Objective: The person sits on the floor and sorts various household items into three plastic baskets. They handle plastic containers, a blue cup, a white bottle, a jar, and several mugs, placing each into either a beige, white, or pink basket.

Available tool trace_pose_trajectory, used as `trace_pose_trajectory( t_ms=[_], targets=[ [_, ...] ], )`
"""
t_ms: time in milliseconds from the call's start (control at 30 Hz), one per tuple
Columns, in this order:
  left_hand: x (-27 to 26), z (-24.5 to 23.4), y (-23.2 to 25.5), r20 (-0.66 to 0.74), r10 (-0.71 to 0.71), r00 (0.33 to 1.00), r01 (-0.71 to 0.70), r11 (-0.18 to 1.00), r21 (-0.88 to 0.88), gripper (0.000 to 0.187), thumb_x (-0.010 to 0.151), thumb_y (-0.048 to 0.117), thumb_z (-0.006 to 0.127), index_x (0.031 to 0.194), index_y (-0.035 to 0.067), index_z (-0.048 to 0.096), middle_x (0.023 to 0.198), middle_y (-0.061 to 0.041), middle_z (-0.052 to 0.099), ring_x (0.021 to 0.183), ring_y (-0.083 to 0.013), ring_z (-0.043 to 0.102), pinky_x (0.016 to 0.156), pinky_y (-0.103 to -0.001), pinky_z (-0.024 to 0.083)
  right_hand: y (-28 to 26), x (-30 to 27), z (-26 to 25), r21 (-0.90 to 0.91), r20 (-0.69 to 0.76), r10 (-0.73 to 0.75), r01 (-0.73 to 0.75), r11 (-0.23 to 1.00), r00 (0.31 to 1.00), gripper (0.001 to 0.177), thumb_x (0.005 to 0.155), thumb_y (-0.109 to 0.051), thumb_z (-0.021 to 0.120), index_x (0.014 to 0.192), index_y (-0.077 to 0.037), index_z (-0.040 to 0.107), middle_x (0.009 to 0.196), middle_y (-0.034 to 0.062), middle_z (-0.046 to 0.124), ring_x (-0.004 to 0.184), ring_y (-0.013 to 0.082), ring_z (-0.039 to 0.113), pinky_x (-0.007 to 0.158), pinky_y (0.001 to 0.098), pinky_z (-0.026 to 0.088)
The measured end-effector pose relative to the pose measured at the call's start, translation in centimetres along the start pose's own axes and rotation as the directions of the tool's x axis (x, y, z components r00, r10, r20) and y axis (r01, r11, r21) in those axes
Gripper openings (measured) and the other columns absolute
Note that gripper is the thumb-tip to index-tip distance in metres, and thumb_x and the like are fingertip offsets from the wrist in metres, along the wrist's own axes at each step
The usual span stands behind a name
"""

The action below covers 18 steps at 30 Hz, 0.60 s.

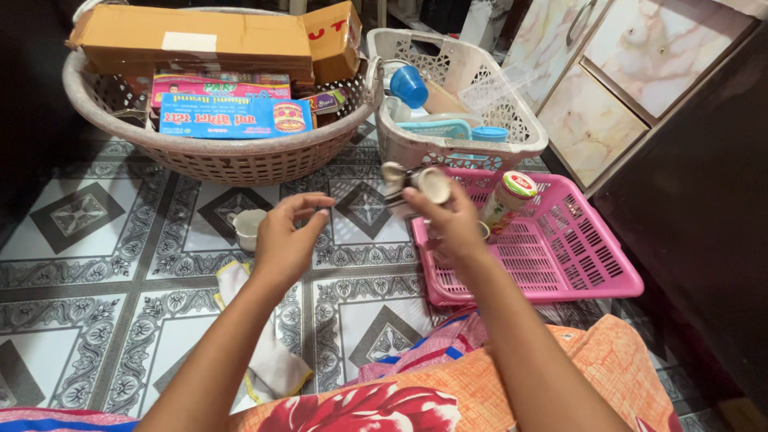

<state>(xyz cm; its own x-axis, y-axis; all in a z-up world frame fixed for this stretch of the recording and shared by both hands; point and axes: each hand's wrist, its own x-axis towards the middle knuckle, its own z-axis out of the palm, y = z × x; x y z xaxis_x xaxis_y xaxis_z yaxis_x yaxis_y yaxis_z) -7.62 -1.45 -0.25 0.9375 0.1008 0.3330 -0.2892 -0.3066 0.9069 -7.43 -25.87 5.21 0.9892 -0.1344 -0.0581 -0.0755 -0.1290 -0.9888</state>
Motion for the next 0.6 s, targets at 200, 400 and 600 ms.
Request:
trace_pose_trajectory(
  t_ms=[200, 400, 600],
  targets=[
    [0.0, -0.3, -2.1, -0.041, -0.080, 0.996, 0.082, 0.995, 0.060, 0.029, 0.084, 0.017, 0.070, 0.113, 0.016, 0.075, 0.140, -0.007, 0.061, 0.119, -0.0271, 0.063, 0.101, -0.039, 0.049, 2.3, 2.1, -9.7, -0.067, -0.204, -0.140, 0.129, 0.989, 0.969, 0.055, 0.072, -0.034, 0.087, 0.121, -0.015, 0.071, 0.101, 0.0001, 0.075, 0.086, 0.0164, 0.072, 0.063, 0.0338, 0.052],
    [-0.3, 1.5, -2.6, 0.012, -0.021, 1.000, 0.018, 0.983, 0.184, 0.029, 0.084, 0.018, 0.071, 0.113, 0.017, 0.077, 0.139, -0.007, 0.063, 0.114, -0.0245, 0.065, 0.099, -0.037, 0.051, 7.9, 2.3, -14.4, -0.714, -0.164, -0.278, 0.080, 0.695, 0.946, 0.070, 0.049, -0.037, 0.096, 0.113, -0.014, 0.081, 0.105, 0.0062, 0.081, 0.097, 0.0214, 0.077, 0.085, 0.0381, 0.057],
    [-1.4, 1.8, -2.9, 0.137, -0.036, 0.990, 0.004, 0.974, 0.226, 0.029, 0.083, 0.019, 0.071, 0.111, 0.018, 0.076, 0.139, -0.008, 0.059, 0.117, -0.0242, 0.061, 0.086, -0.038, 0.052, 9.0, 2.8, -11.5, -0.834, -0.033, 0.070, -0.066, 0.547, 0.997, 0.079, 0.045, -0.037, 0.099, 0.119, -0.021, 0.078, 0.112, 0.0065, 0.078, 0.102, 0.0220, 0.076, 0.093, 0.0362, 0.057]
  ],
)
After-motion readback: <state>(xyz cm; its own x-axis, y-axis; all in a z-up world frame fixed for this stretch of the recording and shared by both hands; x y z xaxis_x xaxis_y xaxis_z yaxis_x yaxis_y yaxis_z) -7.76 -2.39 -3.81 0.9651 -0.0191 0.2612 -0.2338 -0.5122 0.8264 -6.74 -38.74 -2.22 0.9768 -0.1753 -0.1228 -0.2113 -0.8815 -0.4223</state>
